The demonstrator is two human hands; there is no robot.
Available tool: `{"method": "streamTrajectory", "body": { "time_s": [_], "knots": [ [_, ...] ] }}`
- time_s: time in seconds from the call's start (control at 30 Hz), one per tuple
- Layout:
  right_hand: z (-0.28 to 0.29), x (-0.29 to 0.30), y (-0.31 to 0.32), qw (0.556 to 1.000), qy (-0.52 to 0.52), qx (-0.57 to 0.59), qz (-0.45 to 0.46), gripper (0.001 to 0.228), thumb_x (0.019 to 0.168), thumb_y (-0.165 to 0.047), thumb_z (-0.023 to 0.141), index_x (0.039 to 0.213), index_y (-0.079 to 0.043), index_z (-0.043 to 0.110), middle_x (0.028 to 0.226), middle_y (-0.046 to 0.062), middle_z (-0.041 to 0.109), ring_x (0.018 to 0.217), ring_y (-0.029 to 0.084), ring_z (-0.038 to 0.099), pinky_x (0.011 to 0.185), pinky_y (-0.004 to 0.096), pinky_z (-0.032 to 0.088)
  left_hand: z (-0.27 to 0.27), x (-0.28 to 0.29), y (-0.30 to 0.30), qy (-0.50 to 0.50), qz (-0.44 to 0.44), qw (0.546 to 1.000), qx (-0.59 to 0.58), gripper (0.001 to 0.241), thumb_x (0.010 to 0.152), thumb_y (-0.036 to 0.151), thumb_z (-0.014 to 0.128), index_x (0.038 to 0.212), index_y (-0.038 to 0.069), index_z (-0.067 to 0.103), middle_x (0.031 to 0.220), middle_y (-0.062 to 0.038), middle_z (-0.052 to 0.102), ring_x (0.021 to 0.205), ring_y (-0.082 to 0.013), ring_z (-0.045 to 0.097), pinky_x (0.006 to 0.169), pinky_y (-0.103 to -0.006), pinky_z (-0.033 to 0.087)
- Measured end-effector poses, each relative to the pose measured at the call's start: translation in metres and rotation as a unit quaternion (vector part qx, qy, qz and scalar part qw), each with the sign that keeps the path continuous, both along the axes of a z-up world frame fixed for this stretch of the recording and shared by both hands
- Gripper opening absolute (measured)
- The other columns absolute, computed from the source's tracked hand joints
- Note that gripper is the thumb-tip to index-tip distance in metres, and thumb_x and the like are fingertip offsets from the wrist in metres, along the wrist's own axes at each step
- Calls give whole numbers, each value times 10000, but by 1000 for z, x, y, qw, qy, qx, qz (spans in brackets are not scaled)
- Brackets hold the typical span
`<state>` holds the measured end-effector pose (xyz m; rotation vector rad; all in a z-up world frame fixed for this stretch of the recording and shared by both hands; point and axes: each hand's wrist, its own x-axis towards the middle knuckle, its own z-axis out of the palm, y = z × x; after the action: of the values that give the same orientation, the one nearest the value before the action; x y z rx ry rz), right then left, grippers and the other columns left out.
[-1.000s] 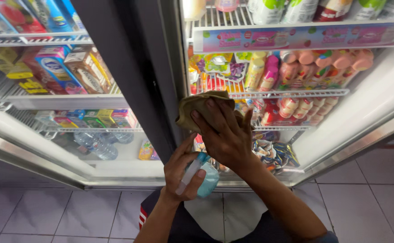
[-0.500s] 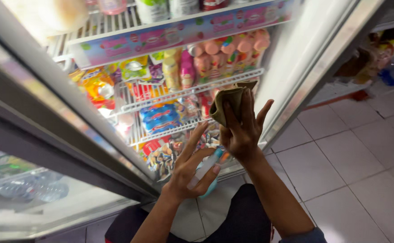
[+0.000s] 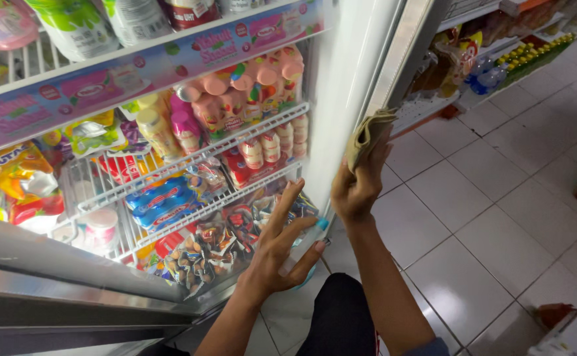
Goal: The person wipes the exterior surfaces of a double-door glass-front refrigerator using a spray bottle and a cloth.
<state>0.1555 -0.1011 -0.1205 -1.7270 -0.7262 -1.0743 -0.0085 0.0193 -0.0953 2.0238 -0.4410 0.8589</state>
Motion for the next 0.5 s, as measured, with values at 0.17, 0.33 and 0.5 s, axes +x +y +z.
{"method": "streamTrajectory", "body": {
  "time_s": [0.17, 0.33, 0.5],
  "knots": [
    [-8, -7, -15, 998, -11, 10, 65, 398, 1095, -68, 509, 1484, 16, 536, 1689, 285, 225, 1611, 444, 248, 1298, 527, 250, -12, 3, -5, 11, -6, 1000, -15, 291, 892, 150, 758, 1139, 9, 699, 1639, -312, 341, 1557, -474, 348, 1258, -559, 326],
    [4, 12, -19, 995, -69, 59, 34, 466, 1121, -146, 464, 1552, 31, 437, 1720, 239, 195, 1592, 401, 209, 1318, 499, 273, -10, -2, -1, 12, -13, 1000, -14, 271, 897, 147, 750, 1117, 0, 694, 1635, -316, 340, 1557, -467, 337, 1262, -559, 323],
    [-10, 12, 14, 993, -27, 70, 85, 497, 1150, -166, 443, 1598, 35, 371, 1738, 252, 121, 1603, 411, 158, 1330, 498, 210, -17, -10, 7, 13, -8, 1000, -16, 293, 922, 159, 749, 1144, -18, 678, 1635, -304, 351, 1560, -444, 364, 1270, -526, 351]
  ]
}}
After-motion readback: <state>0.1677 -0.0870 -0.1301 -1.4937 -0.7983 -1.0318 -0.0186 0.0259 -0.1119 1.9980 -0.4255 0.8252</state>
